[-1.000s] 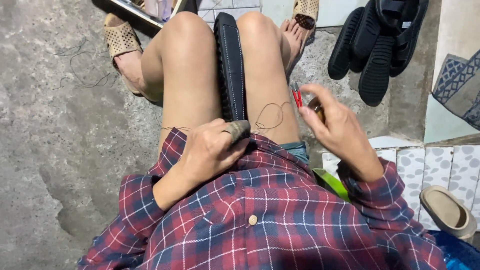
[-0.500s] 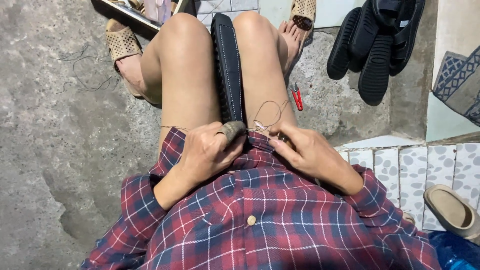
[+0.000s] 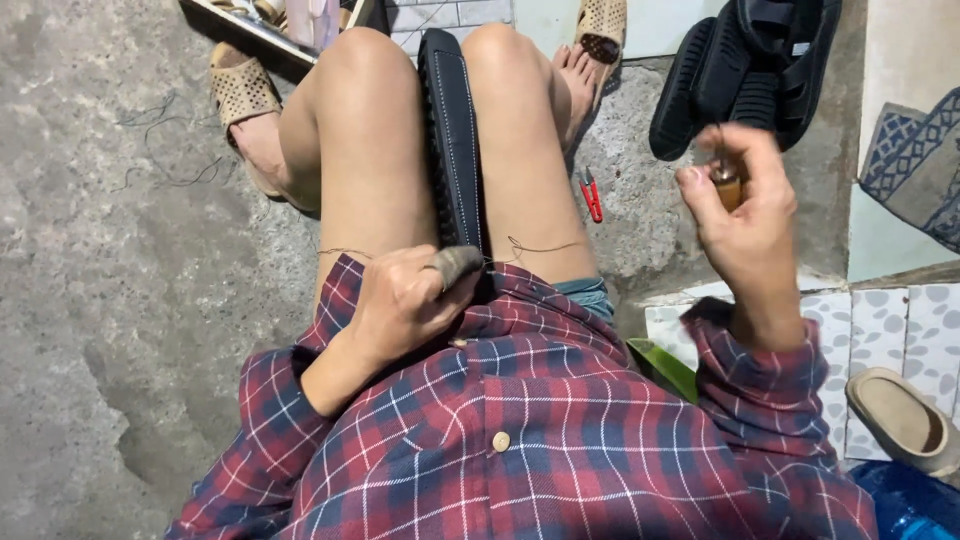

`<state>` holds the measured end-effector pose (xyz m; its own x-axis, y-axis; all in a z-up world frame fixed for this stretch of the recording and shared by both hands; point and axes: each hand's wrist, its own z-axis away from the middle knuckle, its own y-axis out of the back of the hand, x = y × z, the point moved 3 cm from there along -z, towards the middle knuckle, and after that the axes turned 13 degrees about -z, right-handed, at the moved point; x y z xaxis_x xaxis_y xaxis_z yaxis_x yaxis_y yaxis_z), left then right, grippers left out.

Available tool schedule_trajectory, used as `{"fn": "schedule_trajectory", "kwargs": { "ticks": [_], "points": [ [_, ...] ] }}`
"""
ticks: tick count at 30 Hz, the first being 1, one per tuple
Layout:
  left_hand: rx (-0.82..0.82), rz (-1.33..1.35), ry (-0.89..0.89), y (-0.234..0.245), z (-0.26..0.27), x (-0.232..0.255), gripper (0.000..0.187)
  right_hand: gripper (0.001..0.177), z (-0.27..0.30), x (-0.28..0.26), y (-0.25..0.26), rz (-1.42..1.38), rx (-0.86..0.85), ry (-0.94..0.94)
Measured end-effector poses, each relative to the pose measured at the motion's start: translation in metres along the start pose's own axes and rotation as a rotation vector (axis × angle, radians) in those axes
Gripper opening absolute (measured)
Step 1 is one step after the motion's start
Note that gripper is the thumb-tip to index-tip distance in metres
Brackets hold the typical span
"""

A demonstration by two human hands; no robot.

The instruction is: Hand-stitching the sole of a black sandal using an awl and thread.

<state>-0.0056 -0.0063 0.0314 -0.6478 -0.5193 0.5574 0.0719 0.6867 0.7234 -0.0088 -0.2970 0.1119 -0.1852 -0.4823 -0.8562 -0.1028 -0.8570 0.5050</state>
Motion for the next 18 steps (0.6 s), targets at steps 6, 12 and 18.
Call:
{"fn": "schedule_trajectory", "kwargs": {
  "ticks": [6, 12, 18],
  "points": [
    [0.012, -0.071, -0.098, 0.011, 0.0, 0.006, 0.028, 0.034, 0.029, -0.005, -0.043, -0.006, -0.32, 0.135],
    [0.036, -0.164, -0.171, 0.027, -0.005, 0.011, 0.027, 0.026, 0.045, -0.005, -0.088, 0.201, -0.652, 0.124],
    [0.046, -0.147, -0.19, 0.027, -0.004, 0.011, 0.032, 0.022, 0.043, -0.004, -0.093, 0.244, -0.672, 0.098]
  ]
}}
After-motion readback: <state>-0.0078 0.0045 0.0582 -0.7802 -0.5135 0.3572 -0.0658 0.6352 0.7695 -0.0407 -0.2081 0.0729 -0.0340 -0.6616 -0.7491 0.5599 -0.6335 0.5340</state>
